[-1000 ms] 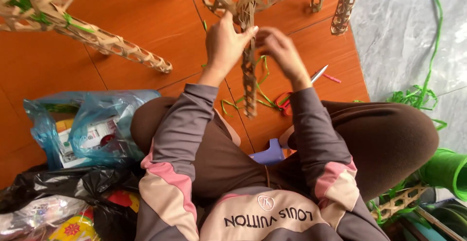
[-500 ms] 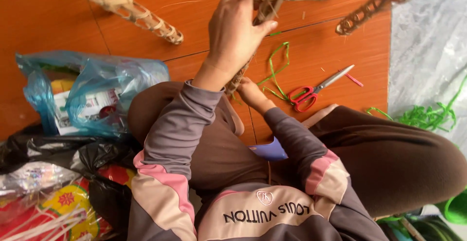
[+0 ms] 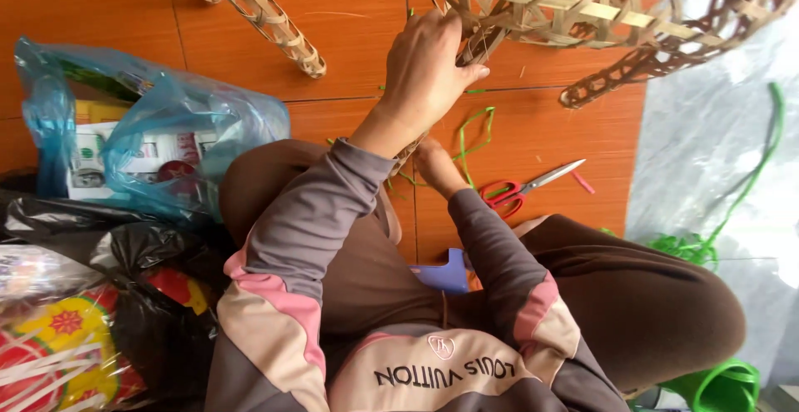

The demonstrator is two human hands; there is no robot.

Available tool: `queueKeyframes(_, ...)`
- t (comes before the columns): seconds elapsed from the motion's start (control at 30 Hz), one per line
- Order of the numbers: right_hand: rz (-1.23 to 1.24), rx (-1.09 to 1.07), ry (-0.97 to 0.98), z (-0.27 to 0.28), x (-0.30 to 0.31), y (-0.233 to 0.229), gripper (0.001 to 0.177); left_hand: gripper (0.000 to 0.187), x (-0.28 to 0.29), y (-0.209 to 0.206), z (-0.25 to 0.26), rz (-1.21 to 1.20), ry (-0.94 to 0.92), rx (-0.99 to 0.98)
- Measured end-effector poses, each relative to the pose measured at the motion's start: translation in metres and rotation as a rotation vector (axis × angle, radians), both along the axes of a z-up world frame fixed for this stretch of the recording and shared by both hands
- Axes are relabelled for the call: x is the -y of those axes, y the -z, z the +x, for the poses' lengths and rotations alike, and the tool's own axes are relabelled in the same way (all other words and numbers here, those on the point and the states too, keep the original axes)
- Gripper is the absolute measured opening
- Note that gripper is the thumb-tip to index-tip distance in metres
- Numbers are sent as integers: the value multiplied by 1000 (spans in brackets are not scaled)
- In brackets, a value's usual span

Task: Weaving and tying plastic strips onto a bamboo animal frame to create a decorative figure

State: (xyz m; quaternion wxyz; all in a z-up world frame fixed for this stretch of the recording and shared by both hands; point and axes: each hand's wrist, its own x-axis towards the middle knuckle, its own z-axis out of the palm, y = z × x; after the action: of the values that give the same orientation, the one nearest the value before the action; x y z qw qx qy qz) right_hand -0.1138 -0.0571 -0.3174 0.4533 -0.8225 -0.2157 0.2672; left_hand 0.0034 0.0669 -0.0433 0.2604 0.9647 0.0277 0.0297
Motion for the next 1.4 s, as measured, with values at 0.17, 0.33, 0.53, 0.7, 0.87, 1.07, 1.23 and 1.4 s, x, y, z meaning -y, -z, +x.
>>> queueKeyframes(0.17,-240,234,-301,-33,-9,4,38,54,-1,-1,0,60,22,60)
queueKeyframes(0.33,-254,435,-282,-43,-30,15,7,53,-6,11,-11,95,10,79)
queueKeyframes(0.53,-160,161,-223,-33,-39,18,8,53,-12,11,-14,82,-5,68)
queueKeyframes(0.7,-54,-201,11,-9,-14,5,12,50,-13,12,-9,3,-2,48)
queueKeyframes(0.87,-136,-490,14,69,42,-90,29,47,-14,12,2,-16,-34,74)
queueKeyframes(1.07,-180,187,0,131,137,-274,24,44,-11,15,11,-95,-18,62)
queueKeyframes(1.23,-271,469,302,99,184,-441,15,38,3,10,13,-214,-25,64)
queueKeyframes(1.4,146,704,651,41,188,-491,19,36,10,-3,4,-342,31,-46)
